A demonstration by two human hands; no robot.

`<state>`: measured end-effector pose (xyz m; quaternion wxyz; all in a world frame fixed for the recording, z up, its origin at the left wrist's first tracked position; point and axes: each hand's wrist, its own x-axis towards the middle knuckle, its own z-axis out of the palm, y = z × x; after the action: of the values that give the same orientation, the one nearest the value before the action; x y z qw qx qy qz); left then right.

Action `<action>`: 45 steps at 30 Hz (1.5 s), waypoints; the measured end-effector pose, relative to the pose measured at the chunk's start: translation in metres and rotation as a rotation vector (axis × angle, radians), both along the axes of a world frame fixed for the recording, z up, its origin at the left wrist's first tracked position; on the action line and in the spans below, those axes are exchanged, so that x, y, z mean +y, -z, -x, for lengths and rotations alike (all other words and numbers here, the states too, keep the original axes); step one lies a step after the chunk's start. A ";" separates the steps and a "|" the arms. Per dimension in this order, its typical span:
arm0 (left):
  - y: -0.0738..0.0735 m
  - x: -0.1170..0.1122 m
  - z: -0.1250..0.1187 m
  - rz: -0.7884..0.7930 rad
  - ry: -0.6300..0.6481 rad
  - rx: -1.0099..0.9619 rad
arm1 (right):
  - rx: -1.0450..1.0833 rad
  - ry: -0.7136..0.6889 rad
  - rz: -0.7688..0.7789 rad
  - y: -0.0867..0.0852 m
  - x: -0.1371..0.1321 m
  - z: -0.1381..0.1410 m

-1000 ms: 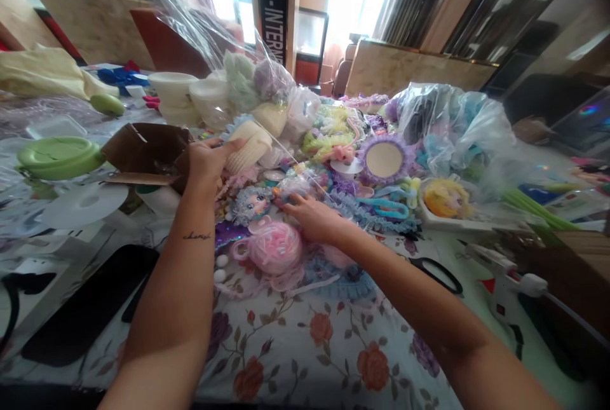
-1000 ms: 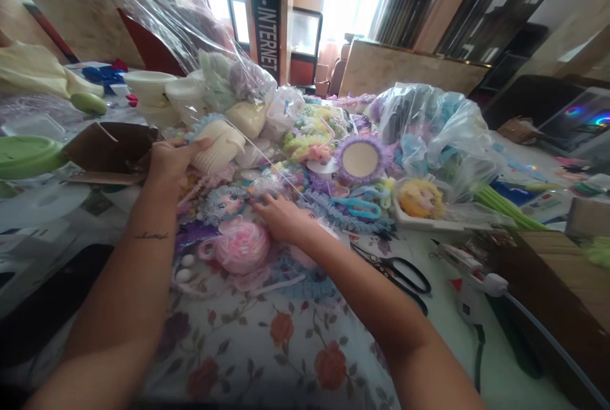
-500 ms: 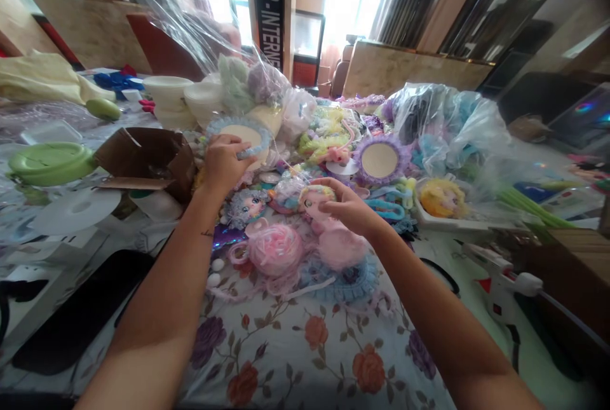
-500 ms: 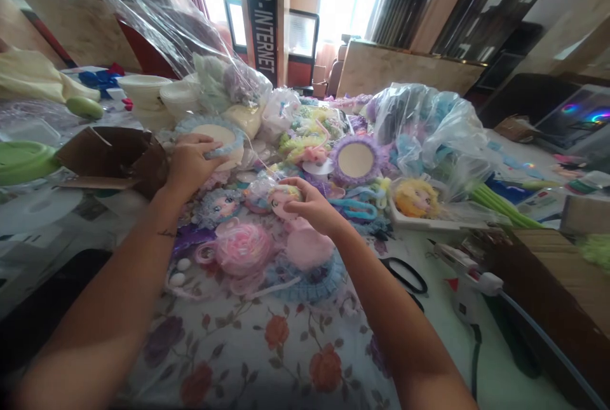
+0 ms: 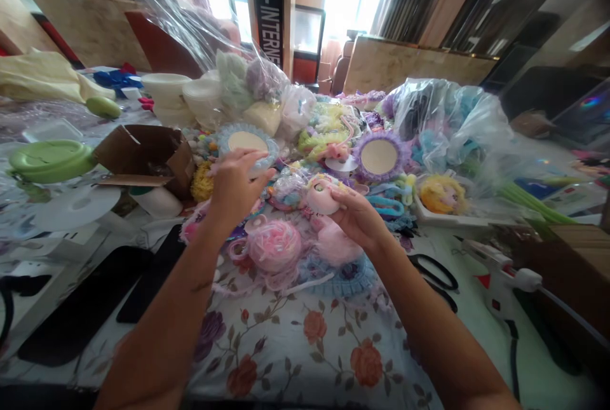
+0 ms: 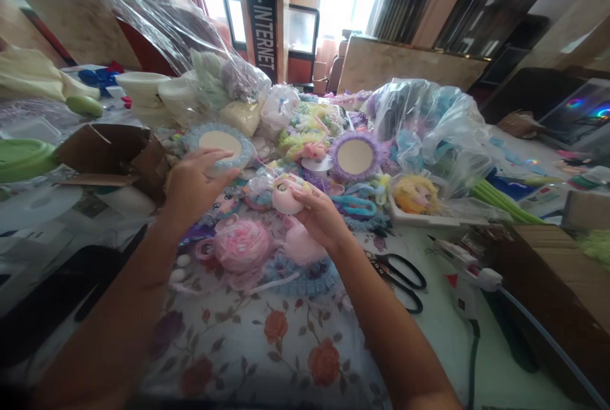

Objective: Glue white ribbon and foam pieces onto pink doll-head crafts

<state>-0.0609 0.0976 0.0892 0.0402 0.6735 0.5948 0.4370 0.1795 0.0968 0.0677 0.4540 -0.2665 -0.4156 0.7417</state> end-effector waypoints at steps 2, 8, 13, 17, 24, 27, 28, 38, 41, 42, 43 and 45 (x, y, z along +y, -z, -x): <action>0.001 -0.023 -0.023 0.158 0.164 -0.396 | 0.037 0.045 -0.021 -0.001 -0.005 0.005; 0.014 -0.065 -0.074 0.587 0.563 -1.064 | -0.107 0.311 -0.150 0.000 -0.045 0.018; 0.014 -0.074 -0.091 0.619 0.626 -1.335 | -0.335 0.275 -0.250 0.014 -0.079 0.015; 0.013 -0.080 -0.083 0.671 0.557 -1.185 | -0.243 0.199 -0.219 0.022 -0.091 -0.002; 0.032 -0.104 -0.063 0.624 0.573 -0.563 | -0.430 0.028 -0.228 0.036 -0.112 -0.033; 0.046 -0.112 -0.064 0.625 0.615 -0.443 | -0.573 -0.032 -0.217 0.040 -0.122 -0.036; 0.051 -0.114 -0.065 0.630 0.646 -0.408 | -0.601 -0.051 -0.212 0.040 -0.125 -0.036; 0.078 -0.121 -0.054 -0.113 0.318 0.045 | -0.620 -0.110 0.032 0.062 -0.131 -0.060; 0.083 -0.111 -0.042 -0.146 0.257 0.349 | -0.598 -0.105 0.044 0.067 -0.126 -0.063; 0.085 -0.108 -0.039 -0.125 0.249 0.420 | -0.582 -0.080 0.033 0.068 -0.123 -0.062; 0.086 -0.105 -0.037 -0.105 0.246 0.469 | -0.560 -0.056 0.021 0.068 -0.118 -0.061; 0.088 -0.100 -0.035 -0.091 0.241 0.510 | -0.516 -0.029 -0.007 0.068 -0.109 -0.057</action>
<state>-0.0258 -0.0021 0.0014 -0.0893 0.8286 0.4812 0.2718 0.2364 -0.0120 0.0000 0.3230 -0.4393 -0.5239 0.6544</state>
